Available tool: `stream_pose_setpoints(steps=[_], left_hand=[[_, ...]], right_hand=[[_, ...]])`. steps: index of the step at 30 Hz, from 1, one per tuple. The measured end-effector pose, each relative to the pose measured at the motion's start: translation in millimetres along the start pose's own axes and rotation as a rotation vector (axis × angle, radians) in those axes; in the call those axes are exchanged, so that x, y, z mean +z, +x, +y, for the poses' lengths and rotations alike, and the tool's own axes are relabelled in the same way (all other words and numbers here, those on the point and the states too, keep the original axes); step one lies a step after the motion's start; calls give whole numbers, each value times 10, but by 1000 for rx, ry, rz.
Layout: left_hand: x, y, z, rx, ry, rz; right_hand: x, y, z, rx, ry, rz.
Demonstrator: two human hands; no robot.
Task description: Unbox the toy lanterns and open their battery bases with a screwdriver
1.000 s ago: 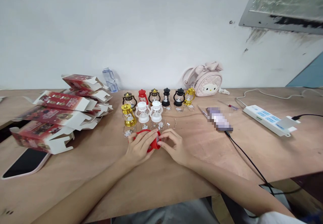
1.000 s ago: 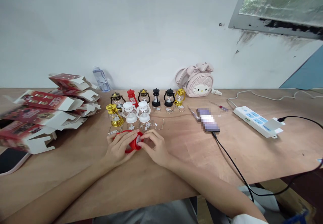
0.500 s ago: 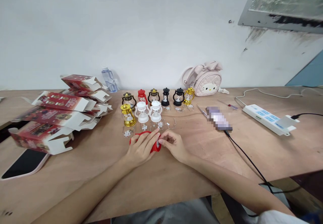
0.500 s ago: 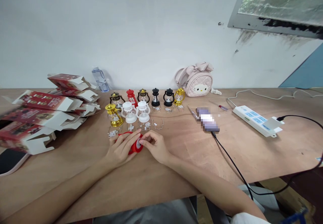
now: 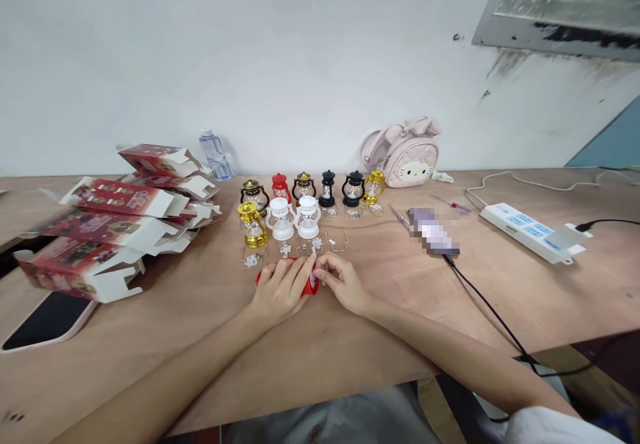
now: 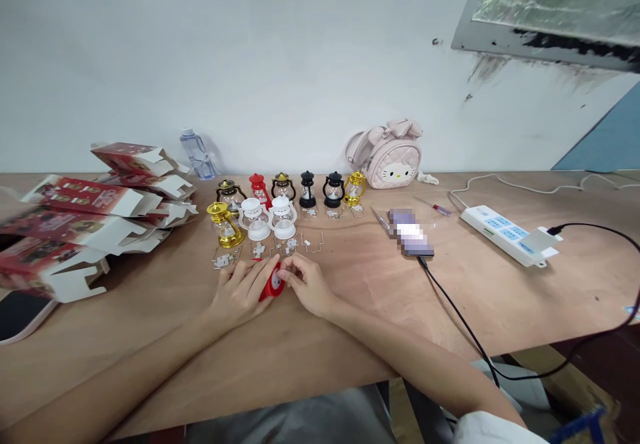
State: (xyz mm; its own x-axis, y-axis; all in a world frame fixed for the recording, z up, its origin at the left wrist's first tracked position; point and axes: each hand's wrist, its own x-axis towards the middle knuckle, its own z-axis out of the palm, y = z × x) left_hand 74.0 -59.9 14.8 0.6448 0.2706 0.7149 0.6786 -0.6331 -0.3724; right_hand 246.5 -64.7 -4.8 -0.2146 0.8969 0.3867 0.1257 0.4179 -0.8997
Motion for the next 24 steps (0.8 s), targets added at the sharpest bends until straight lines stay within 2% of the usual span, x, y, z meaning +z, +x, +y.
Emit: stream_pose_setpoints(steps=[5, 8, 12, 16, 19, 22, 24], left_hand=[[37, 9, -22, -9, -29, 8], [56, 19, -37, -40, -45, -10], [67, 15, -48, -87, -84, -42], [76, -3, -58, -129, -141, -25], [80, -13, -67, -139, -160, -34], [76, -16, -70, -146, -165, -32], [67, -15, -68, -142, -165, -16]], right_hand=[[-2, 4, 1, -76, -96, -1], [-100, 74, 47, -68, -168, 89], [-352, 243, 187, 9, -377, 350], [-526, 371, 319, 152, -599, 398], [-530, 376, 318, 214, -615, 428], [-423, 289, 191, 41, -486, 431], [-301, 194, 65, -129, -384, 360]])
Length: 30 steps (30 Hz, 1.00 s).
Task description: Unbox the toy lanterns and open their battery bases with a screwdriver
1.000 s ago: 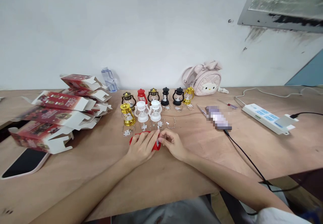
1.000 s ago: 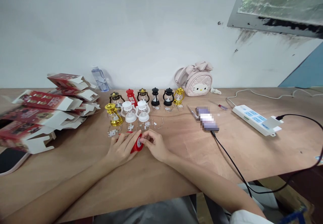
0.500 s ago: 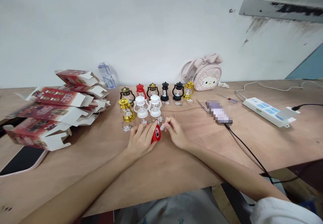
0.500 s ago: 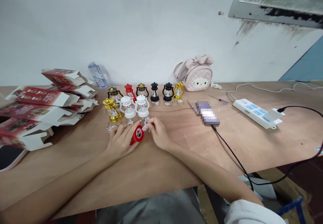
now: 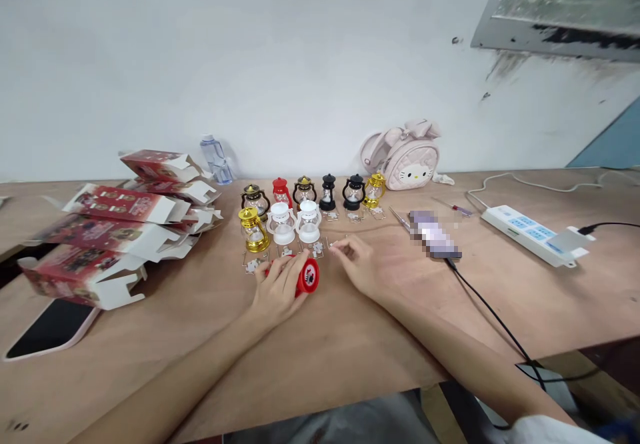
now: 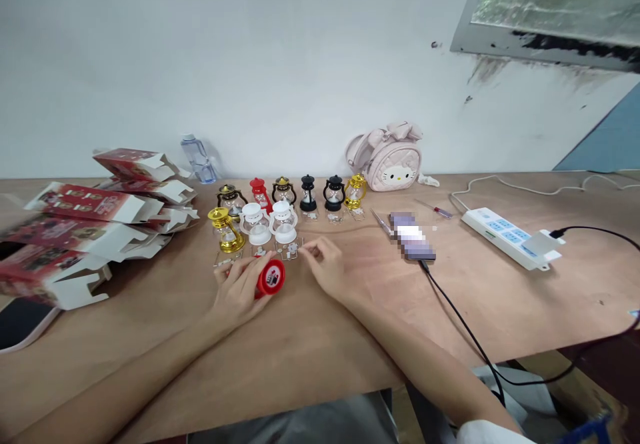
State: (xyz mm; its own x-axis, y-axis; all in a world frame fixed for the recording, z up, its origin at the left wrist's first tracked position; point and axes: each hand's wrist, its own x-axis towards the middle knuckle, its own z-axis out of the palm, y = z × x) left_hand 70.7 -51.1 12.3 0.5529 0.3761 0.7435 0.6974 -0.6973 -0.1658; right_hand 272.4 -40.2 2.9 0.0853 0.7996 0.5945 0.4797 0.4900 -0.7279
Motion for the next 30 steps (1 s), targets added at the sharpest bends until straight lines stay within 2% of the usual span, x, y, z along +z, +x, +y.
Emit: stream_pose_setpoints(steps=[4, 8, 14, 23, 30], left_hand=[[-19, 6, 7, 35, 17, 49], [-30, 13, 6, 67, 31, 85], [-52, 25, 28, 112, 53, 123], [-48, 28, 37, 148, 96, 95], [-13, 10, 27, 167, 139, 108]], right_hand=[[85, -194, -284, -205, 162, -111], [141, -261, -345, -271, 213, -131], [138, -290, -323, -202, 270, -169], [133, -287, -333, -113, 285, -264], [109, -292, -305, -181, 199, -330]])
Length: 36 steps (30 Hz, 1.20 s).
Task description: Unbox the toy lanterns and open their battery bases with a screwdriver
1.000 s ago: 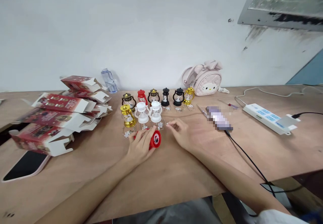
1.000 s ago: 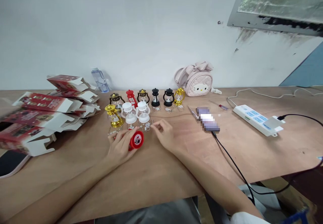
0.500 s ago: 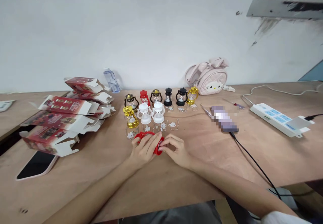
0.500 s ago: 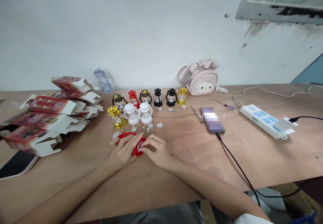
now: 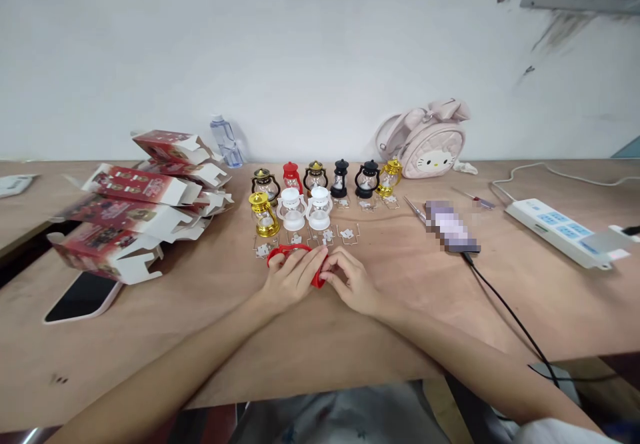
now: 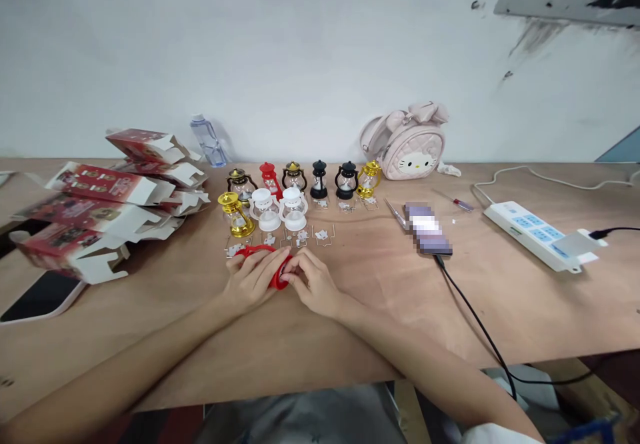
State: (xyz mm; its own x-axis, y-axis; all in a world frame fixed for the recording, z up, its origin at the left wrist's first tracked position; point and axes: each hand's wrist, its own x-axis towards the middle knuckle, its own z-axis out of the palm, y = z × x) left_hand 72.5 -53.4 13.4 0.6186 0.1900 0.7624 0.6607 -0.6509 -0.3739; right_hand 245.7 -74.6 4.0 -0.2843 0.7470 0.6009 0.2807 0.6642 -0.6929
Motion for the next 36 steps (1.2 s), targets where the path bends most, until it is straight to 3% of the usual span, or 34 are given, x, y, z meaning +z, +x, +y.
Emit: stream_pose_setpoints(steps=[7, 24, 36], left_hand=[[15, -3, 1, -6, -34, -19], [27, 5, 7, -91, -72, -80], [8, 14, 11, -99, -71, -85]], right_hand=[[-16, -5, 37, -48, -108, -58], [5, -12, 34, -117, -156, 36], [-21, -11, 59, -183, -239, 11]])
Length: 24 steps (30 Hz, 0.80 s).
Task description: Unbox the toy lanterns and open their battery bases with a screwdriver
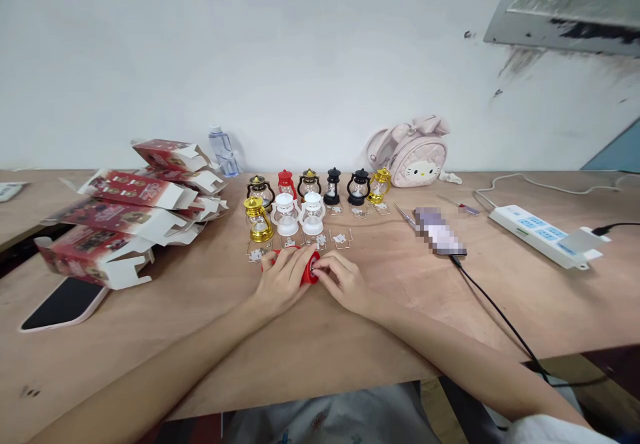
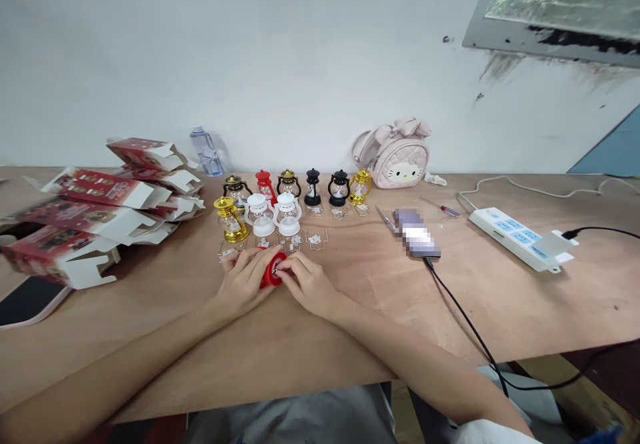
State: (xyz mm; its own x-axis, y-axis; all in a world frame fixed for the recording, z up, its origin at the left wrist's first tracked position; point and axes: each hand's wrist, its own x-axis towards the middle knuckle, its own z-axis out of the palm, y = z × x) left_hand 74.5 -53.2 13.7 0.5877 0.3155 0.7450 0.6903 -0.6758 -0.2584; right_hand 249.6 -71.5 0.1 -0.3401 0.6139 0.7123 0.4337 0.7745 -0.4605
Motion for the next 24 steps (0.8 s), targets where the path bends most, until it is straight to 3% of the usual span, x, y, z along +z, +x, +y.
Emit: stream_pose_setpoints(steps=[13, 19, 24], left_hand=[[37, -36, 14, -46, -54, -58], [40, -39, 0, -85, -45, -75], [34, -44, -7, -132, -26, -127]], right_hand=[[27, -18, 15, 3, -94, 19], [20, -13, 83, 97, -3, 98], [-51, 32, 310, 229, -43, 162]])
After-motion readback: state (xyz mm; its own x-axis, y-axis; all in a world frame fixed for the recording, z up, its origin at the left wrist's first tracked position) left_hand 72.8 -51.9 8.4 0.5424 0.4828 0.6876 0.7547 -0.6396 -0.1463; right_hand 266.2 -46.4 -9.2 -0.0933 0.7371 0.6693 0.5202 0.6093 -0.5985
